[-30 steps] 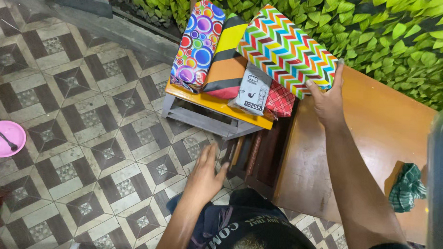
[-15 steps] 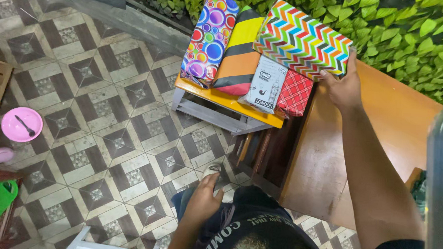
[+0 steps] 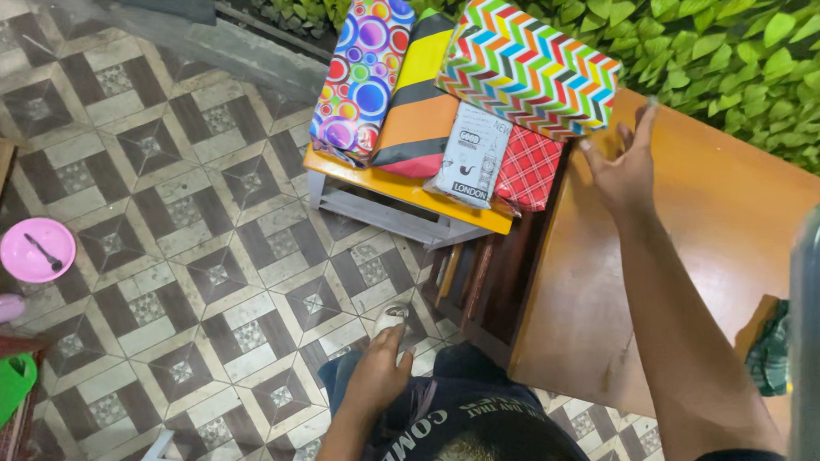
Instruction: The person wraps a rectangular box with colorful chevron-patterned wrapping paper, folding the ends and securing them with tape. After finishing, they wipe the wrapped gift with a cloth and place it on a nearby bench with other wrapped gifts.
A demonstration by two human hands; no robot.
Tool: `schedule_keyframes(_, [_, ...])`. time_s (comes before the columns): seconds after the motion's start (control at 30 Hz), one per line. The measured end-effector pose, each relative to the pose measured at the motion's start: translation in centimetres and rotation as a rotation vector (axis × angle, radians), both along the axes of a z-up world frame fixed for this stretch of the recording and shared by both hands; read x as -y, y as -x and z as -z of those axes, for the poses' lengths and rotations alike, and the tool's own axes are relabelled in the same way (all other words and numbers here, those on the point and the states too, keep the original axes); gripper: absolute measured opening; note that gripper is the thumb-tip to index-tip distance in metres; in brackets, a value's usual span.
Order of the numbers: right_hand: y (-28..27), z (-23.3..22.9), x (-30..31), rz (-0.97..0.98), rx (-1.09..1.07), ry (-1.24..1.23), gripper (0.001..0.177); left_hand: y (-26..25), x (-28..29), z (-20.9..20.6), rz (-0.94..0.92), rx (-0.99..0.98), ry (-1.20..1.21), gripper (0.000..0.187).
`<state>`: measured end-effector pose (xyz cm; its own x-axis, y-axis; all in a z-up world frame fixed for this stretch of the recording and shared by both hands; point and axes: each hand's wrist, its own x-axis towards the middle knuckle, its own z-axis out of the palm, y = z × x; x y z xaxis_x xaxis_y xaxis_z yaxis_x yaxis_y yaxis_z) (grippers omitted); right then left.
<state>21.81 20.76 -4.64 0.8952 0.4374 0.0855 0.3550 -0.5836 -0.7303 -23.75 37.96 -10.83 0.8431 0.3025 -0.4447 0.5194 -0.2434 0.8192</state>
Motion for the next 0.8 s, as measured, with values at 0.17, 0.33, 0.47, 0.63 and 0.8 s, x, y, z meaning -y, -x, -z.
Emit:
schedule_keyframes(0.17, [7.6, 0.6, 9.1, 0.136, 0.231, 0.259, 0.081, -3.9, 1.5, -1.0, 0.031, 0.058, -0.27, 0.055])
schedule_keyframes(0.33, [15.5, 0.5, 19.9, 0.202, 0.332, 0.515, 0.071, -9.1, 5.0, -3.4, 0.126, 0.158, -0.384, 0.057])
schedule_keyframes(0.47, [18.1, 0.3, 29.3, 0.294, 0.353, 0.653, 0.069, -13.9, 9.5, -5.5, 0.237, 0.346, -0.478, 0.066])
schedule_keyframes(0.63, [18.2, 1.4, 38.6, 0.563, 0.125, 0.62, 0.044, -19.8, 17.2, -6.1, 0.416, 0.15, -0.436, 0.047])
schedule_keyframes(0.8, [18.1, 0.7, 41.5, 0.415, 0.27, 0.432, 0.057, -21.6, 24.5, -5.4, 0.377, 0.425, -0.635, 0.057])
